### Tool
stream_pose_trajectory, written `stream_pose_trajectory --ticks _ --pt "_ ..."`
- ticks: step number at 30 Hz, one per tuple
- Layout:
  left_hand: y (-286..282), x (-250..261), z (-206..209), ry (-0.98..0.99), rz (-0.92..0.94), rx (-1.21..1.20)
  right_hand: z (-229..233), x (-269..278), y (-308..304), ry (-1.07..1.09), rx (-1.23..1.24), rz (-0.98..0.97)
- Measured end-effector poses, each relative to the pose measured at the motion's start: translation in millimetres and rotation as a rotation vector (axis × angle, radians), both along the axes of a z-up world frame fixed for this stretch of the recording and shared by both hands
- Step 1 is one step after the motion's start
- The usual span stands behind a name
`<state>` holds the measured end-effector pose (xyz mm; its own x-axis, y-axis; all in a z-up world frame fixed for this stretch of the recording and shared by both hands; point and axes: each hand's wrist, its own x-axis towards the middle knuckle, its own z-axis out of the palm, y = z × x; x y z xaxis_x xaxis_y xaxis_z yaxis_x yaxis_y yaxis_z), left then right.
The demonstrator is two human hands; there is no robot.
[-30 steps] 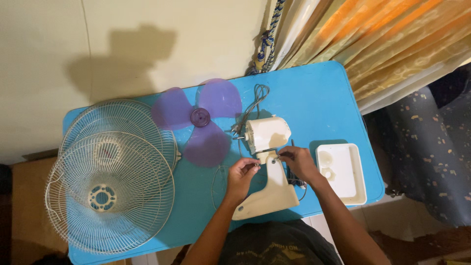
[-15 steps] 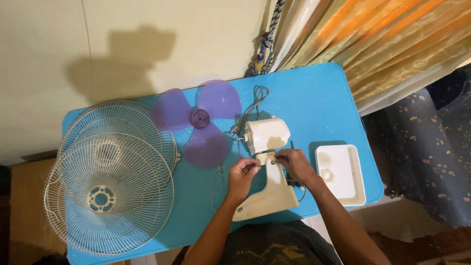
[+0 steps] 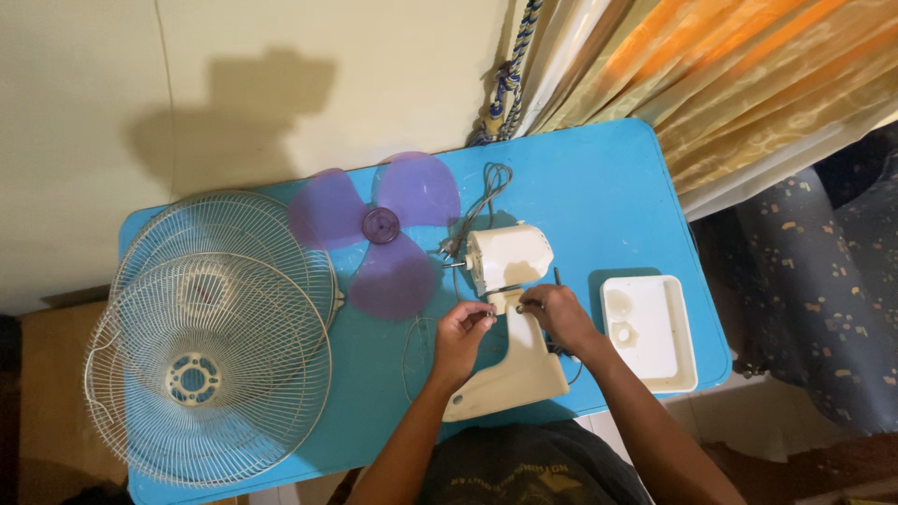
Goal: The person assembles the base and motor housing of a table fan on a blue table. They align the parts, insert a bolt, and tighten it with a screwdriver. The fan blades and cage remain disassembled on the table.
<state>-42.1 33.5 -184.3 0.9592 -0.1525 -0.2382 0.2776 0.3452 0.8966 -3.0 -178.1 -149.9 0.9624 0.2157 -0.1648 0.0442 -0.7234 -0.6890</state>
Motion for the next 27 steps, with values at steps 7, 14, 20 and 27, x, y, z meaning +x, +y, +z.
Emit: stream_pose_trajectory --ticks 7,14,20,27 --pt "-1.1 0.6 9.5 0.006 -0.005 -0.01 -15.6 -2.8 3.3 -0.1 -0.202 0.161" --pt "-2.3 1.7 10.2 -0.005 -0.006 0.018 -22.8 -7.6 11.9 -0.081 -0.313 0.217" --pt "-3.2 -1.4 -29.2 0.109 0.041 0.073 -23.8 -5.1 9.8 -0.083 -0.189 0.109" --pt "-19.5 -13.8 -136.1 0.343 0.068 0.008 -21.3 -5.9 6.3 -0.046 -0.078 -0.002"
